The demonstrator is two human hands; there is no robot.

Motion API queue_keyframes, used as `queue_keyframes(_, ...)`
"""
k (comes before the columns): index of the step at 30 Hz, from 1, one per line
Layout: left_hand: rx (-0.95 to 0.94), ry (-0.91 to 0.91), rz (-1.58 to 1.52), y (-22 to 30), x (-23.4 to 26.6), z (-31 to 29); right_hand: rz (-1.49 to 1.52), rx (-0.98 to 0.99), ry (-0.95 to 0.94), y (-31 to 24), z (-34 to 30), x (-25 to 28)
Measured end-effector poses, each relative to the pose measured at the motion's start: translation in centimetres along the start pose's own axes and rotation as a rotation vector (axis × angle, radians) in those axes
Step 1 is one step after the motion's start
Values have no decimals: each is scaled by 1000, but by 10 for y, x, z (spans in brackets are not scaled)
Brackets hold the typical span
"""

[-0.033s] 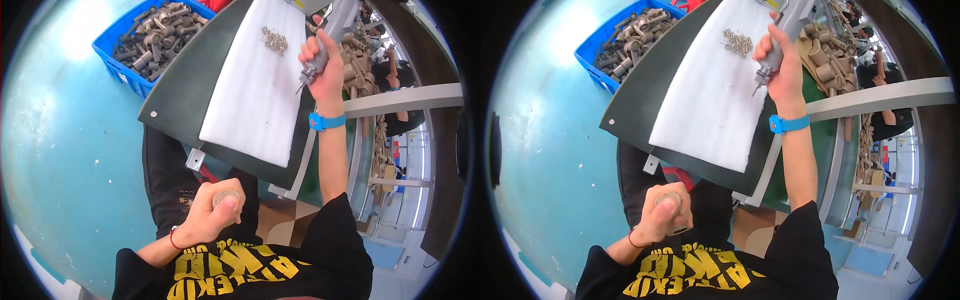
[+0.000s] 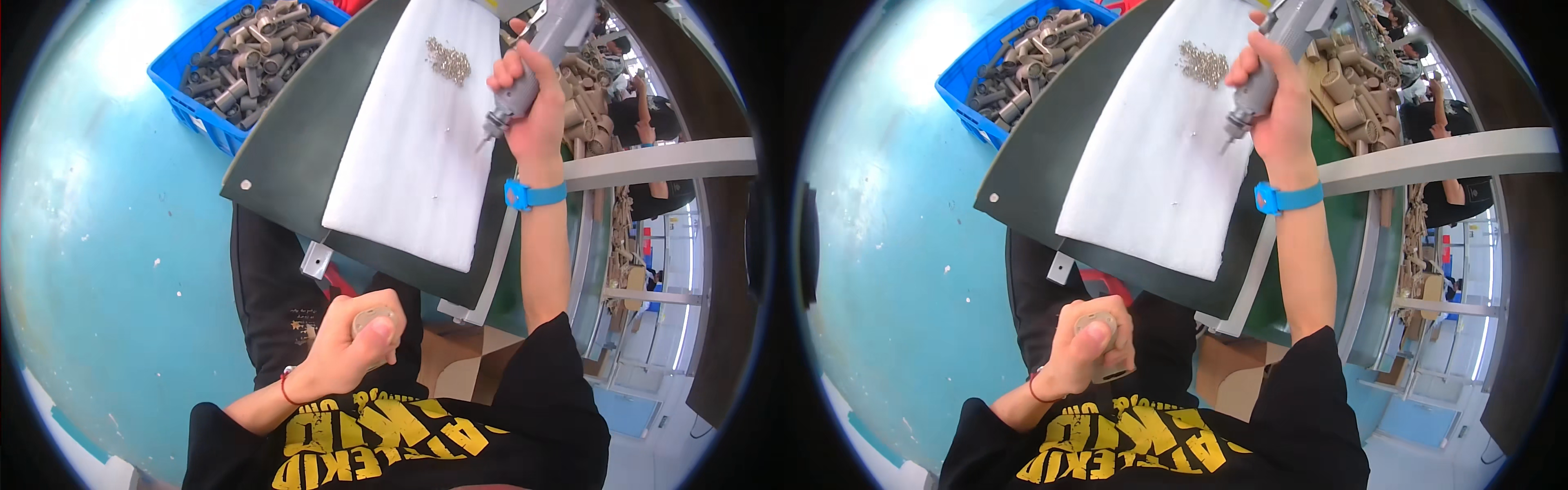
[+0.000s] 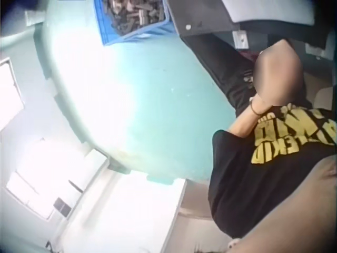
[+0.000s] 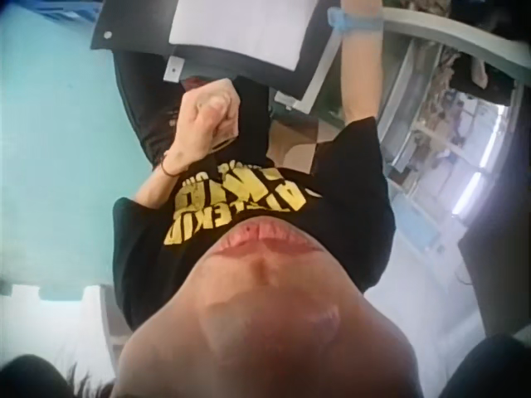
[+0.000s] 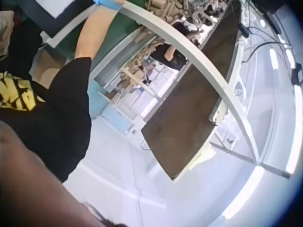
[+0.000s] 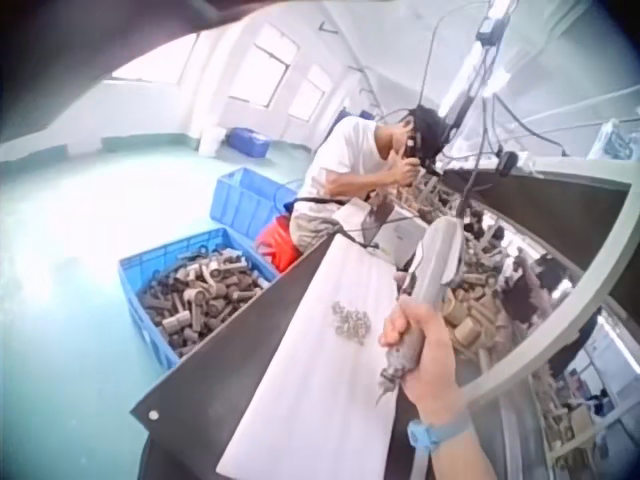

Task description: Assembling handheld fans on an assembly line using an electric screwdriver.

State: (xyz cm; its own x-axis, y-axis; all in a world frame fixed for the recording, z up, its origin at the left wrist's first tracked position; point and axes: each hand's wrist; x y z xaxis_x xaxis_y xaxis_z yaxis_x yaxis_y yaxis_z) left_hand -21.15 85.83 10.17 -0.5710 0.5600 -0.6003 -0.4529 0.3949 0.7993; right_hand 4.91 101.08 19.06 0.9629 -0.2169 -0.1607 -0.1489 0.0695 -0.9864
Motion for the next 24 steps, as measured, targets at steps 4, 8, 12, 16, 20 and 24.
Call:
queue_keyframes(4, 0, -65, 39, -11, -6, 12, 20, 106, -26, 14, 12, 5)
queue_keyframes(8, -14, -78, 41, -13, -5, 15, 84, 164, -3, 13, 13, 13)
queue_keyframes(12, 1, -67, 12, -9, -3, 18, 105, 162, 58, 14, 9, 2)
queue_keyframes(16, -75, -28, 69, -8, -15, 26, 284, 173, -173, -2, -1, 23)
queue_keyframes(20, -72, 32, 68, 9, -7, 29, 452, 139, -405, -26, -28, -14)
queue_keyframes(24, 63, -28, -133, 32, -16, 42, 502, 144, -623, -57, -60, -33)
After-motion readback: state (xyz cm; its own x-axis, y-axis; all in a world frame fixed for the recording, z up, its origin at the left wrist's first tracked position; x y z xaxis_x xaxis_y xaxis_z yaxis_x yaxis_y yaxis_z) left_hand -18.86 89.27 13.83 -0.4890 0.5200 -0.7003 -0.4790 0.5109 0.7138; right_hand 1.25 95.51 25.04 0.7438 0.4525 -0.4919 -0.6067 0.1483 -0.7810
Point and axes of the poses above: each hand's wrist, its own z-axis towards the middle knuckle, its own x-axis out of the back of the hand, y = z × x, and after that the axes turned 5 degrees about -x, right-handed
